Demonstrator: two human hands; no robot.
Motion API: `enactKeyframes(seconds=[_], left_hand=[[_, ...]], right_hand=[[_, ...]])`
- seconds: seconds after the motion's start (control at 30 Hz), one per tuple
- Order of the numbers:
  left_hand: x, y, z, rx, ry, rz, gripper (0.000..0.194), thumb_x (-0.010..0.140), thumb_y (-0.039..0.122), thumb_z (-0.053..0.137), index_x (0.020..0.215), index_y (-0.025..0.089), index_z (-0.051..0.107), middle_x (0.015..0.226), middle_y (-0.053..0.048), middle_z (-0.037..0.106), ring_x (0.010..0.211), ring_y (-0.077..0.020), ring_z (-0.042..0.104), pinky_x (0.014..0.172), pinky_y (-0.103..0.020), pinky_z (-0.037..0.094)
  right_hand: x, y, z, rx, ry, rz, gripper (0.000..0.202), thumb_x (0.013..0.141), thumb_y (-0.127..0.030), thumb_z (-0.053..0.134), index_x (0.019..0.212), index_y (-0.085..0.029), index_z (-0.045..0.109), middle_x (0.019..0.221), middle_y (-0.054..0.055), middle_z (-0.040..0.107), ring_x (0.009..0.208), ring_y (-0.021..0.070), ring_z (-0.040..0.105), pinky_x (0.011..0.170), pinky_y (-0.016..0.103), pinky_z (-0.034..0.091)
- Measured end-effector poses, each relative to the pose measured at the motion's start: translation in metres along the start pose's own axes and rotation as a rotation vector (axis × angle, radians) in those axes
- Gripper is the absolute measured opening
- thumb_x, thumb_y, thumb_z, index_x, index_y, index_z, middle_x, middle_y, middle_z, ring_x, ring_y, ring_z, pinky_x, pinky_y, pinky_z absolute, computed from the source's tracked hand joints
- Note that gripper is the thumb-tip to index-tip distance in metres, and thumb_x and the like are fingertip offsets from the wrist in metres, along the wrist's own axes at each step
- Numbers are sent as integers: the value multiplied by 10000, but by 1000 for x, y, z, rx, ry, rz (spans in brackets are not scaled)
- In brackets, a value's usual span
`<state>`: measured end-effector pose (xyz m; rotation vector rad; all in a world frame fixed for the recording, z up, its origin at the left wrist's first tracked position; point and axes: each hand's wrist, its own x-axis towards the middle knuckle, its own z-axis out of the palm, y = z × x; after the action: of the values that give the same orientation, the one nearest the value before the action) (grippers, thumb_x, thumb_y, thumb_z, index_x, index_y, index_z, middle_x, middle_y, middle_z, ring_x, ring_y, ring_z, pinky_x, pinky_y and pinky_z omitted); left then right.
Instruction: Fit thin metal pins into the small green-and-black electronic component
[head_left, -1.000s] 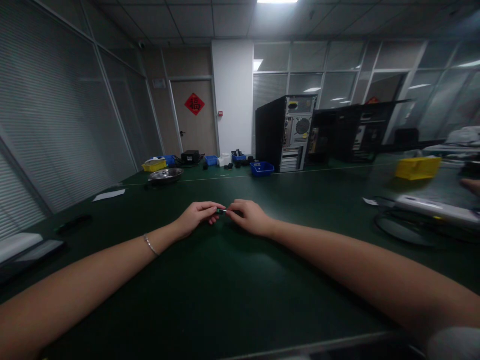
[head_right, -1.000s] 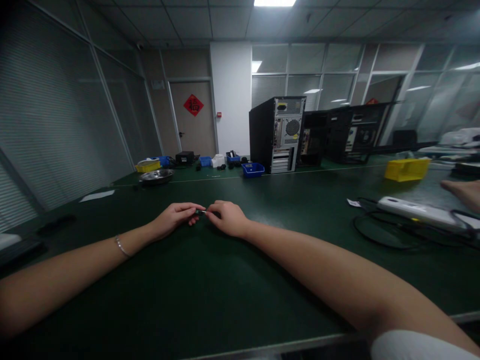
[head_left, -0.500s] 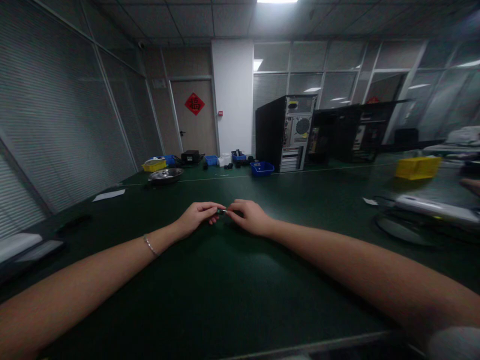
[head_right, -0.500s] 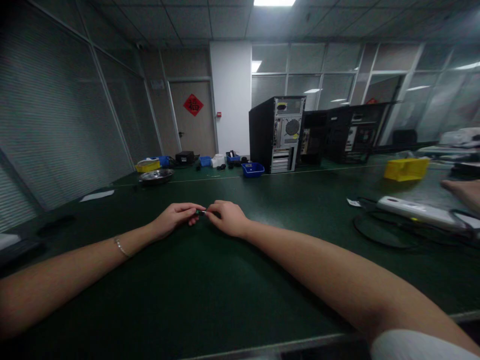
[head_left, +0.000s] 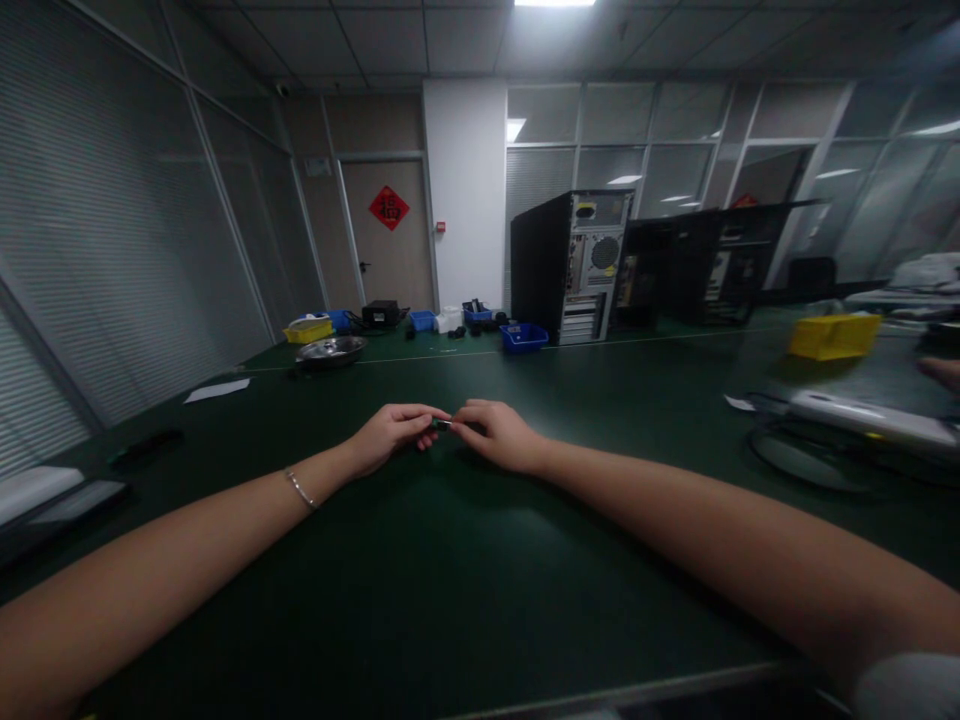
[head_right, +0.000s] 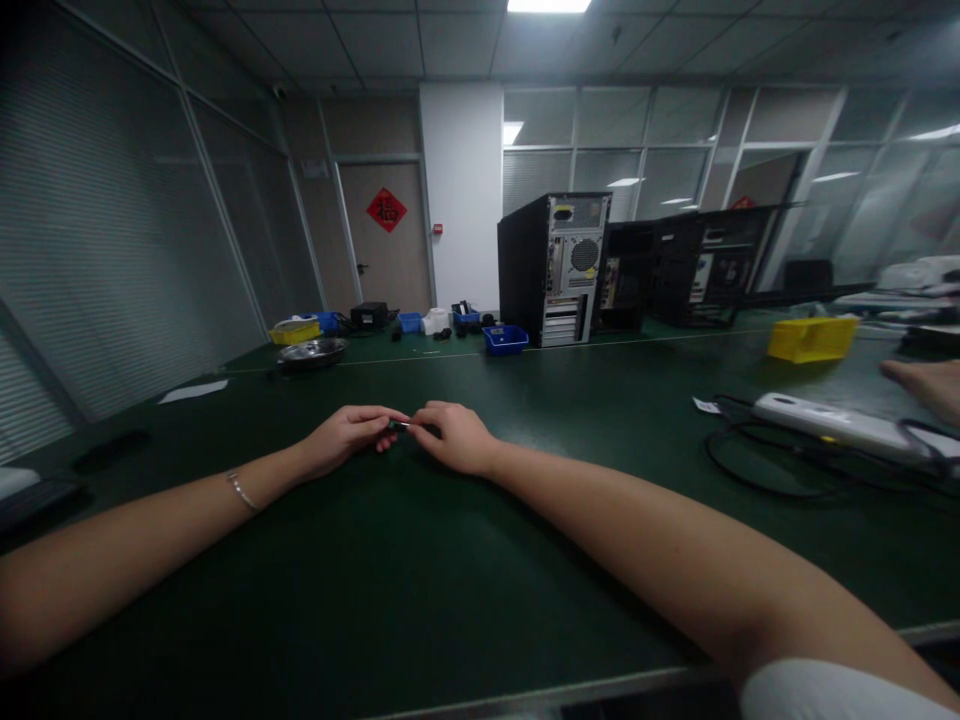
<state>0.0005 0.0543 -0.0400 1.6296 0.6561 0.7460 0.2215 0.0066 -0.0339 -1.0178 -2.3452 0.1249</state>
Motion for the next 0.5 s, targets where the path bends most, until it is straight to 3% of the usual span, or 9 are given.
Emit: enactKeyframes(seconds=[0.23,0.5], left_hand=[[1,2,5,21,74,15,352,810,326,640,1095,120,649,789,-51,640,684,-144,568,670,-298,443],[3,1,5,83,176,57,238,780,292,684,956,152,608,757,7,611,671,-114,574,647,-254,457]], right_hand=[[2,2,3,-14,27,26,238,942,-304,464,940,-159,653,860,46,600,758,136,544,679,237,388],[2,6,5,4,43,73,237,938,-312,473,945,-167,660,865,46,602,756,139,540,679,245,378]])
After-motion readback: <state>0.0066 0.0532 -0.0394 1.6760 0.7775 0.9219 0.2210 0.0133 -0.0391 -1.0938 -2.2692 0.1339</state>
